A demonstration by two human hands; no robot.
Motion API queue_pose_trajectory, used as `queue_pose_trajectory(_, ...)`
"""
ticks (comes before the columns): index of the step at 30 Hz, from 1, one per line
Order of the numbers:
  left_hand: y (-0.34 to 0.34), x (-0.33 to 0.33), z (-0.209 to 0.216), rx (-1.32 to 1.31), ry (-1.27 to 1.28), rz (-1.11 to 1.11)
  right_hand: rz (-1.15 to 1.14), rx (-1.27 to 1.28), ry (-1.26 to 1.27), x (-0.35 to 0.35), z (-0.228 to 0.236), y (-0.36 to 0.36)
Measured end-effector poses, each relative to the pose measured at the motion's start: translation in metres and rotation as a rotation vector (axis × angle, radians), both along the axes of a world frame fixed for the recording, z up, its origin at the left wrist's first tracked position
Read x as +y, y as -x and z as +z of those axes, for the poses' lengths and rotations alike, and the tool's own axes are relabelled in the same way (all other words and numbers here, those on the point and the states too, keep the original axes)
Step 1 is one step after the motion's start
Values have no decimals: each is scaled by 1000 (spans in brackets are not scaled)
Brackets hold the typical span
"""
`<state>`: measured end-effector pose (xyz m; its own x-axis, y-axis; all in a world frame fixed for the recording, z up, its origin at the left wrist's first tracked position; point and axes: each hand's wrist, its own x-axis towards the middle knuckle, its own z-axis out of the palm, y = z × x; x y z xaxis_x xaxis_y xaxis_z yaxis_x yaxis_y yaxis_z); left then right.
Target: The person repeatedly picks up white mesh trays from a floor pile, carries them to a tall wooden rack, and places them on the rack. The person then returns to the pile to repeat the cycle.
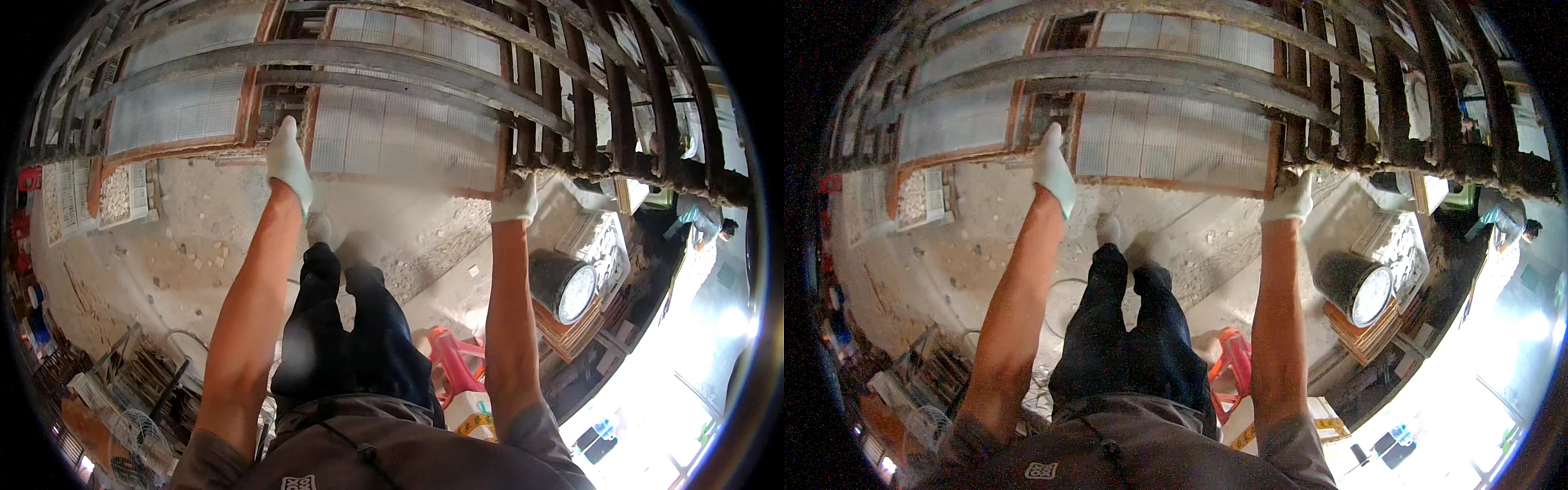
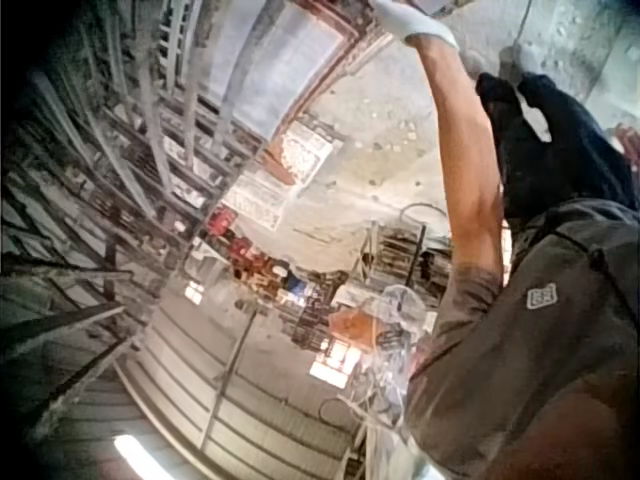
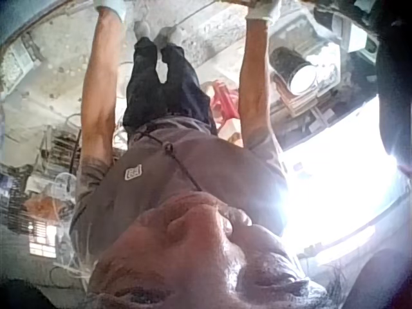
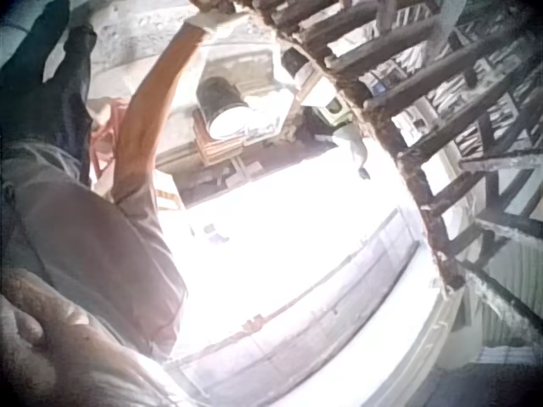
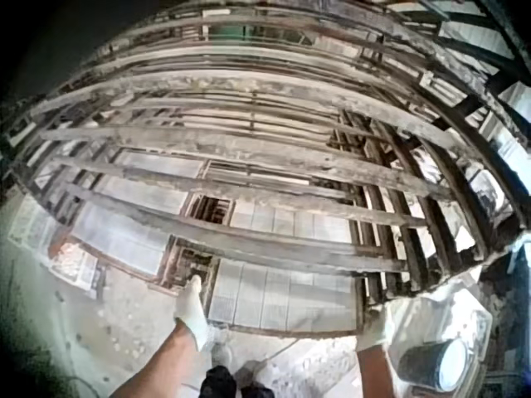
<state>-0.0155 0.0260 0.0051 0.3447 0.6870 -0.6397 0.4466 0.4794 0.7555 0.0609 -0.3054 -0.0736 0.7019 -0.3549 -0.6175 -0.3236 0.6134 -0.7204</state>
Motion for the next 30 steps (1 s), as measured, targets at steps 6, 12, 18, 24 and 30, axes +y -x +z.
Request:
queue_pose_trajectory(6, 44, -13, -16, -159, 188, -184, 466, -65, 89, 5, 58, 55)
queue_pose_trajectory(12, 42, -24, -20, -221, 200, -146, 714, -409, 901, 4, 27, 61)
queue_pose_trajectory(18, 36, -19, -42, -206, 96, -102, 686, -392, 820, 14, 32, 46)
queue_pose_trajectory(24, 22, -26, -30, -276, 129, -37, 325, -115, -33, 24, 41, 35)
queue_pose_trajectory(30, -3, -29, -17, -207, 234, -55, 318, -127, -85, 26, 37, 12)
